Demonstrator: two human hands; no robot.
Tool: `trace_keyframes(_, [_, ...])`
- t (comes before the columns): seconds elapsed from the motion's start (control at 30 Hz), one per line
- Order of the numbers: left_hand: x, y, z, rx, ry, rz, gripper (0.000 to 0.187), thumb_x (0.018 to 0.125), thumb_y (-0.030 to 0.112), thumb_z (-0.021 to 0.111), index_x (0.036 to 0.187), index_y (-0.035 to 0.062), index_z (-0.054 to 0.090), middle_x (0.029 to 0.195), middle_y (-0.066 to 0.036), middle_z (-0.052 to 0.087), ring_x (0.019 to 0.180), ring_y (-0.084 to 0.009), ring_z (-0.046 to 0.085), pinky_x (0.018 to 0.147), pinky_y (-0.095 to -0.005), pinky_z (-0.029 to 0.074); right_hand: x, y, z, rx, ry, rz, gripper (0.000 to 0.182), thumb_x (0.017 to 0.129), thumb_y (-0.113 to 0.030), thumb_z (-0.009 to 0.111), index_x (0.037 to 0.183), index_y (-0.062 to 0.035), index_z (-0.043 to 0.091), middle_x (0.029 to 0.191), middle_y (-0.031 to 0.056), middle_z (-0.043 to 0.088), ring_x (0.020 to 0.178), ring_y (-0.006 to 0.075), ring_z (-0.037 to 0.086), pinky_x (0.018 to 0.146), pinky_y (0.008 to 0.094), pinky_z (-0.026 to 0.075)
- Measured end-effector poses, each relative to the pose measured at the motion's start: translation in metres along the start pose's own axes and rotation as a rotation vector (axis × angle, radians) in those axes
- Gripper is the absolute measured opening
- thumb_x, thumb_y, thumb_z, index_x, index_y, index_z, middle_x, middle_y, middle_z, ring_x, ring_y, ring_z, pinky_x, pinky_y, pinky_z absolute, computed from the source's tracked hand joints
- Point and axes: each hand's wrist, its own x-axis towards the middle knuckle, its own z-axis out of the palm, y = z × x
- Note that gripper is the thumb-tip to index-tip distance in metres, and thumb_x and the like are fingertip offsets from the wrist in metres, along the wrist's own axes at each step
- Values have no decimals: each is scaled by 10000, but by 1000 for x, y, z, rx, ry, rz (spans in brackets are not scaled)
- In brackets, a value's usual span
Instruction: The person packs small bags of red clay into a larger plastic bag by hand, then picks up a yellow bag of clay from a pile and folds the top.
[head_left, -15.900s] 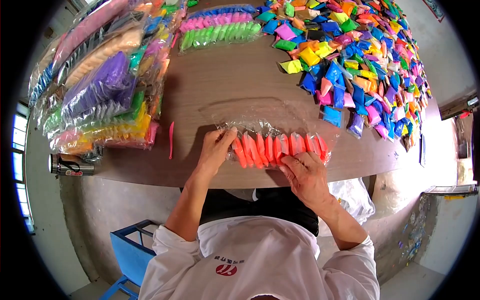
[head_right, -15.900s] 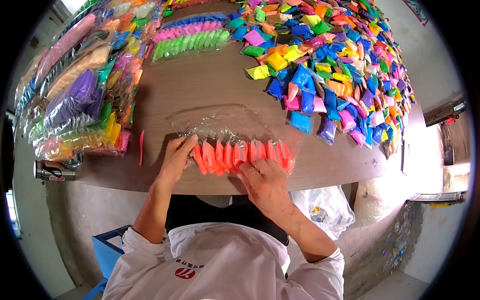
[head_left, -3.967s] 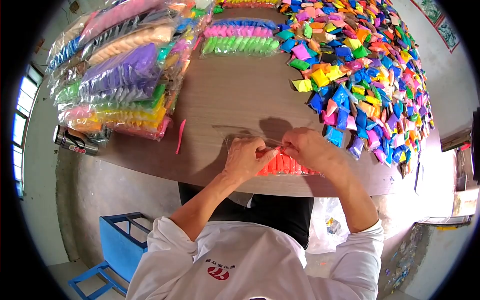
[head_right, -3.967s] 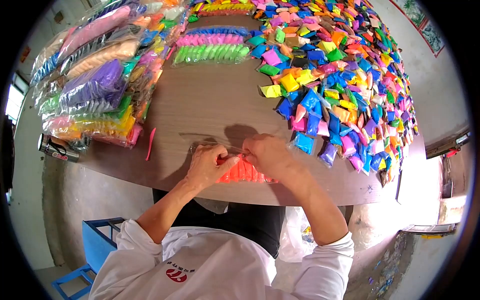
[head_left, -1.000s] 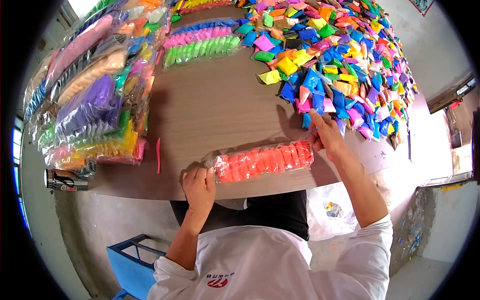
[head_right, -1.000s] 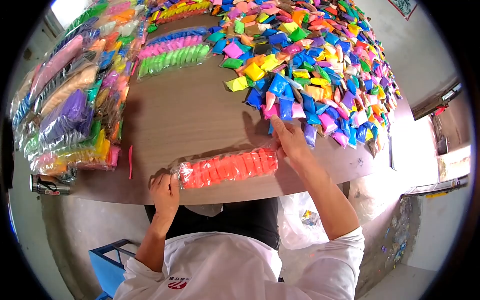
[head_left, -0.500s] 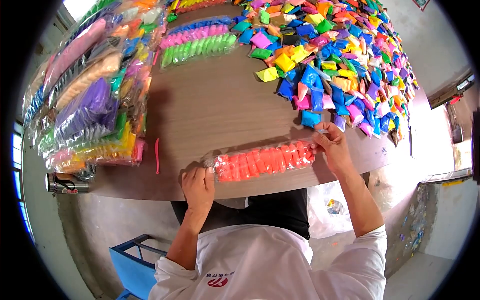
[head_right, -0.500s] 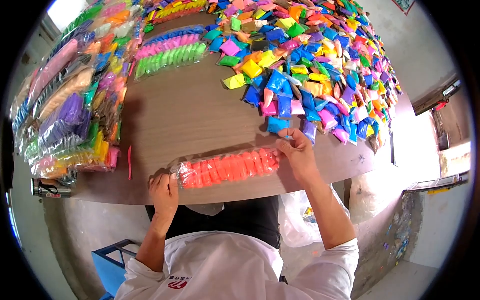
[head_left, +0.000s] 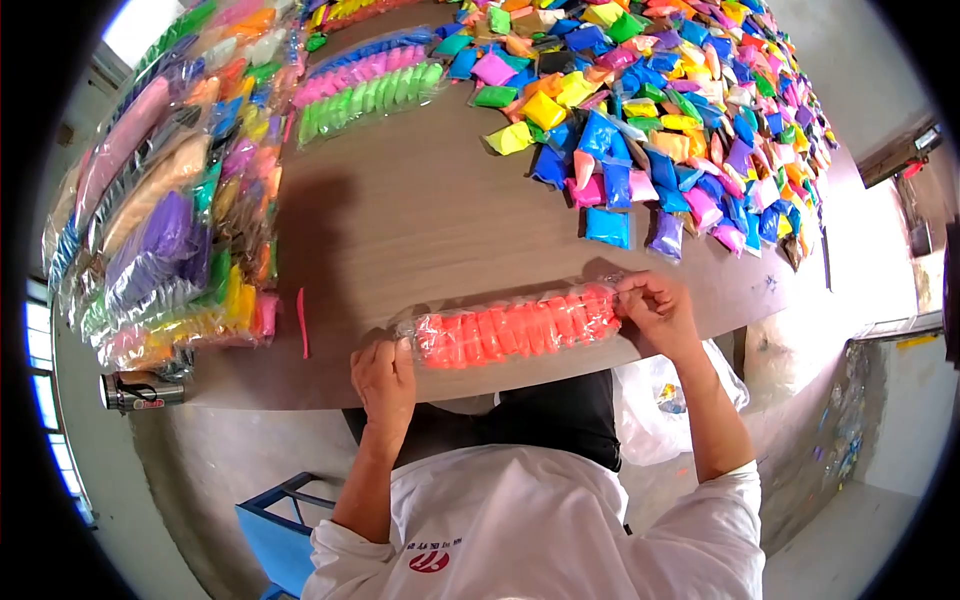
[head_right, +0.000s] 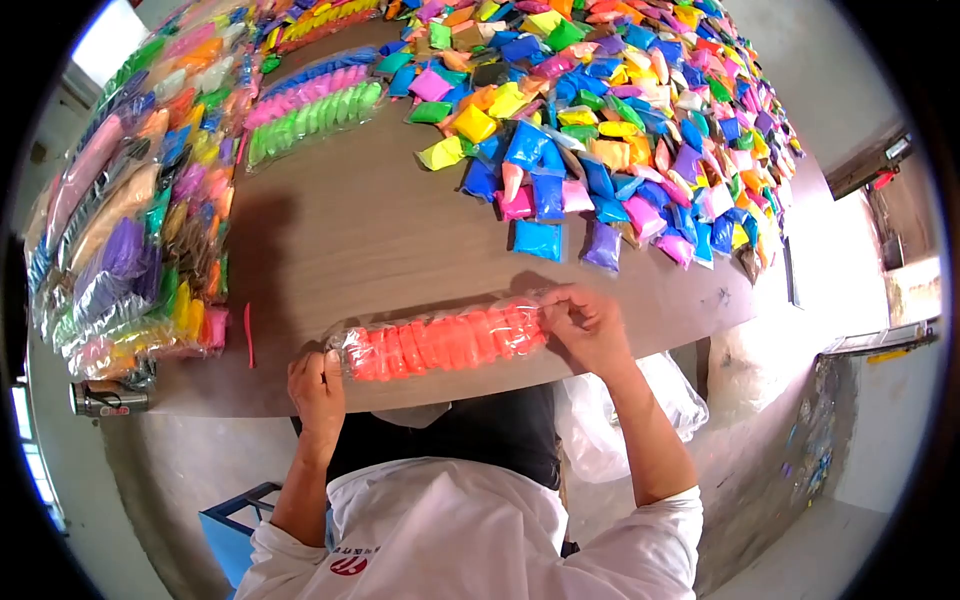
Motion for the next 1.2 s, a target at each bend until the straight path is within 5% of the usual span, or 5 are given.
trace_keyframes(0.3, [1, 3, -1, 41, -62, -18, 265, 955, 157, 595, 734, 30, 522, 711, -139, 546, 703, -346, 547, 706, -445, 402, 1, 3, 5, -579, 91, -244, 334, 847, -65, 707, 1176, -86, 661, 840, 105, 624, 826, 281, 596, 836, 388, 471])
trace_keyframes(0.57, [2, -3, 7, 55, -36, -13, 297, 983, 193, 556, 741, 22, 537, 721, -147, 555, 694, -359, 538, 717, -452, 407, -3, -4, -5, -731, 141, -196, 409, 798, -92, 757, 1197, -95, 668, 850, 91, 641, 840, 279, 589, 816, 385, 476])
trace_keyframes(0.63, [-1, -7, 9, 67, 14, 21, 250, 926, 171, 639, 726, 47, 554, 718, -121, 587, 701, -337, 575, 698, -445, 415, -9, -8, -13, -751, 111, -151, 418, 782, -92, 766, 1189, -84, 670, 871, 90, 646, 846, 281, 591, 812, 384, 478])
trace_keyframes(0.83, [0, -3, 8, 38, 73, 11, 252, 900, 167, 665, 709, 48, 552, 698, -114, 585, 671, -336, 564, 689, -444, 417, -22, -70, 14, -883, 125, -541, 387, 740, -123, 782, 1103, -46, 673, 1081, 119, 638, 1018, 326, 580, 877, 422, 475])
trace_keyframes(1.2, [2, -1, 6, 28, 69, 7, 244, 906, 197, 649, 725, 50, 577, 711, -114, 594, 694, -336, 576, 708, -447, 421, -21, -32, 47, -966, -46, -599, 518, 738, -257, 844, 1171, -37, 661, 1202, 113, 586, 1029, 336, 568, 881, 425, 485])
